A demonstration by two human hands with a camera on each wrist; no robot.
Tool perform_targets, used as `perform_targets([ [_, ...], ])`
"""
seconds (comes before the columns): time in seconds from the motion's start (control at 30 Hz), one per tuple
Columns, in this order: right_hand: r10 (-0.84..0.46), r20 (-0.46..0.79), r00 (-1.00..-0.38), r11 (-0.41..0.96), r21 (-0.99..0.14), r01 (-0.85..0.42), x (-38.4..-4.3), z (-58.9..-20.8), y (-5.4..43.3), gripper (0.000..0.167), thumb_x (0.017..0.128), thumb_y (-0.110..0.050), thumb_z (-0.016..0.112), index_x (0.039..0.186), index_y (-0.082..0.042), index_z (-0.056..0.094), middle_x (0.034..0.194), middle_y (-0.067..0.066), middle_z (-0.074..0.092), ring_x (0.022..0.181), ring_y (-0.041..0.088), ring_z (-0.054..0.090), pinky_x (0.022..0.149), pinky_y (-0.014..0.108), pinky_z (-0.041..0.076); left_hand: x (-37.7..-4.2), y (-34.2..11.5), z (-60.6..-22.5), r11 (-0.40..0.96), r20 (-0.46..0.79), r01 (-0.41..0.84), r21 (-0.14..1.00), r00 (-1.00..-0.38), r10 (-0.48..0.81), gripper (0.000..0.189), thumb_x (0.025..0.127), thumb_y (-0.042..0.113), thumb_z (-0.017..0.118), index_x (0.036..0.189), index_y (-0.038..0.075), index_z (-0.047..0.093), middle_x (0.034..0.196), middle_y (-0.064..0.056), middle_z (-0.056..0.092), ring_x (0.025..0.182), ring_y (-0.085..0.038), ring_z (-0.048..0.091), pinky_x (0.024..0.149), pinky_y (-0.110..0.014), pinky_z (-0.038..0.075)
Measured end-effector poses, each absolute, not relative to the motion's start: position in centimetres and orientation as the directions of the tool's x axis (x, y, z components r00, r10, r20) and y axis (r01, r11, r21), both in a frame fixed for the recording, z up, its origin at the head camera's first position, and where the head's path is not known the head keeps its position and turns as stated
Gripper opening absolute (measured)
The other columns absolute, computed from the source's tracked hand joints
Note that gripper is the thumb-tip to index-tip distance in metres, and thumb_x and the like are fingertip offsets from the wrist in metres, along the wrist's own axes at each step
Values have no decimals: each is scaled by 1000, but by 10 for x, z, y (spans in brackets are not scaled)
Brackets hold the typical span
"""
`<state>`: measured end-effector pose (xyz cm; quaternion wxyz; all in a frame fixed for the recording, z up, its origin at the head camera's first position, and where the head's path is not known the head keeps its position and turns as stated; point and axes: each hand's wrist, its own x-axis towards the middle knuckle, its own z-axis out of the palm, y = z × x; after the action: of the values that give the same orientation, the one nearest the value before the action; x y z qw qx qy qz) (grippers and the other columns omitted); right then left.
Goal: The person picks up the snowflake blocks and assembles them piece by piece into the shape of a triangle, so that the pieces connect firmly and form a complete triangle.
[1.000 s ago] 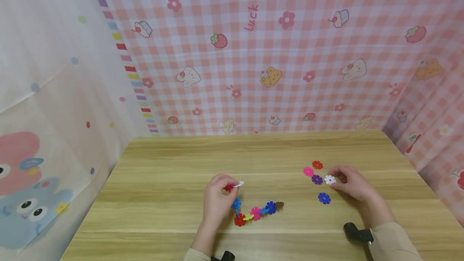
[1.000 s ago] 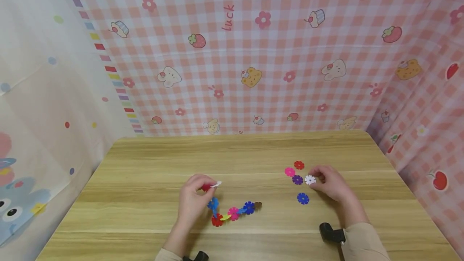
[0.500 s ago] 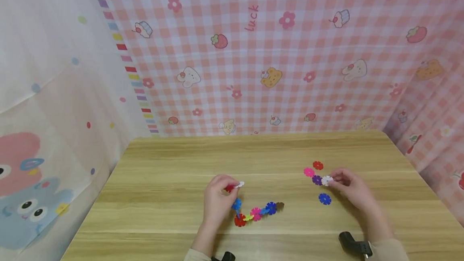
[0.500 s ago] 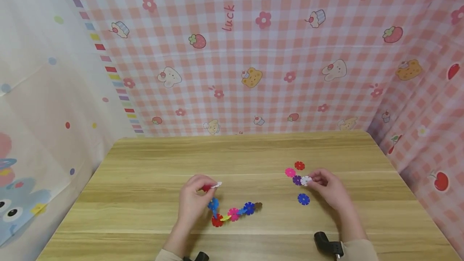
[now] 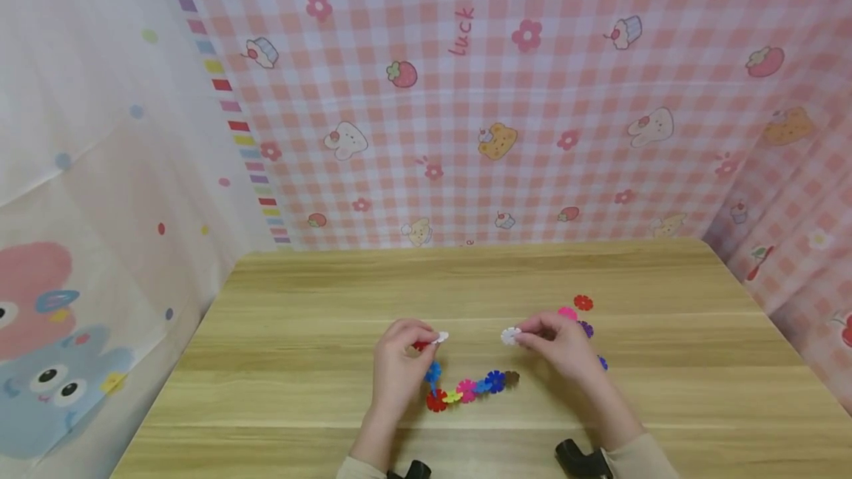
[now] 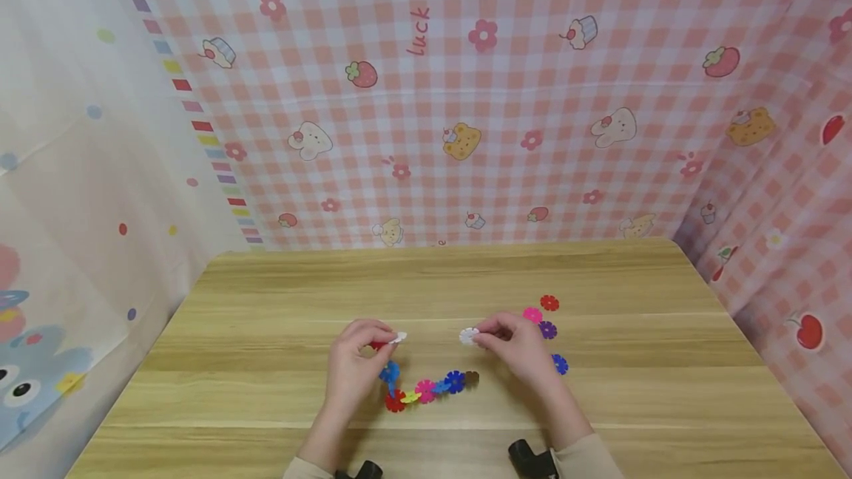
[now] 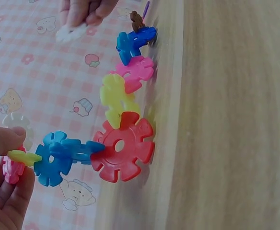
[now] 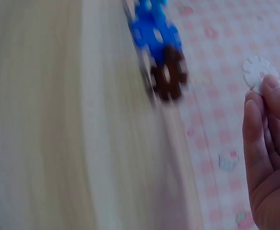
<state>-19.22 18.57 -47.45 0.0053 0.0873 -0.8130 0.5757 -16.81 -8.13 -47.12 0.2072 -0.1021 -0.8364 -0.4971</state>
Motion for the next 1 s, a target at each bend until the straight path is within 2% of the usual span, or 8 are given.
perform_targets([
  [0.2, -161, 90, -983, 300, -944, -136, -191, -473, 156, 8, 89, -7, 73, 94, -2, 70, 82, 5, 67, 75, 16, 61, 67, 27, 54, -169, -80, -470, 477, 493, 420, 772, -869, -32, 13, 78, -2, 82, 82, 9, 77, 94, 2, 67, 81, -14, 63, 68, -26, 55],
  [0.37, -175, 95, -980, 254, -957, -138, -189, -471, 136, 12, 90, -8, 72, 96, 1, 69, 82, 6, 67, 74, 17, 62, 67, 33, 57, -170, -78, -470, 470, 530, 460, 754, -848, -20, 14, 76, -5, 81, 81, 8, 77, 91, 2, 68, 83, -17, 64, 66, -27, 55],
  [0.57, -157, 121, -980, 229, -961, -156, -189, -470, 120, 13, 90, -7, 72, 99, 1, 70, 82, 6, 68, 71, 15, 63, 67, 33, 57, -168, -78, -470, 481, 513, 441, 758, -858, -20, 14, 77, -4, 81, 81, 9, 77, 93, 3, 67, 87, -17, 63, 72, -29, 55],
  [0.73, -139, 146, -979, 228, -958, -175, -191, -471, 109, 10, 91, -1, 69, 99, 4, 69, 83, 10, 69, 70, 14, 62, 66, 32, 57, -169, -78, -471, 498, 556, 478, 724, -831, -11, 15, 75, -5, 83, 80, 8, 77, 91, 2, 68, 87, -17, 64, 73, -30, 55],
  [0.87, -129, 156, -979, 218, -959, -181, -191, -471, 105, 8, 91, -4, 70, 98, 0, 71, 84, 8, 69, 70, 14, 63, 66, 31, 57, -169, -79, -471, 506, 572, 493, 708, -820, -1, 15, 75, -5, 83, 79, 8, 76, 91, 2, 68, 86, -17, 64, 75, -32, 55],
  [1.0, -146, 186, -971, 222, -951, -216, -191, -470, 105, 7, 92, -5, 70, 97, -1, 71, 85, 7, 69, 71, 16, 64, 67, 38, 58, -169, -79, -471, 502, 579, 510, 699, -815, 22, 14, 76, -4, 82, 78, 8, 76, 91, 2, 67, 85, -16, 63, 75, -31, 55],
])
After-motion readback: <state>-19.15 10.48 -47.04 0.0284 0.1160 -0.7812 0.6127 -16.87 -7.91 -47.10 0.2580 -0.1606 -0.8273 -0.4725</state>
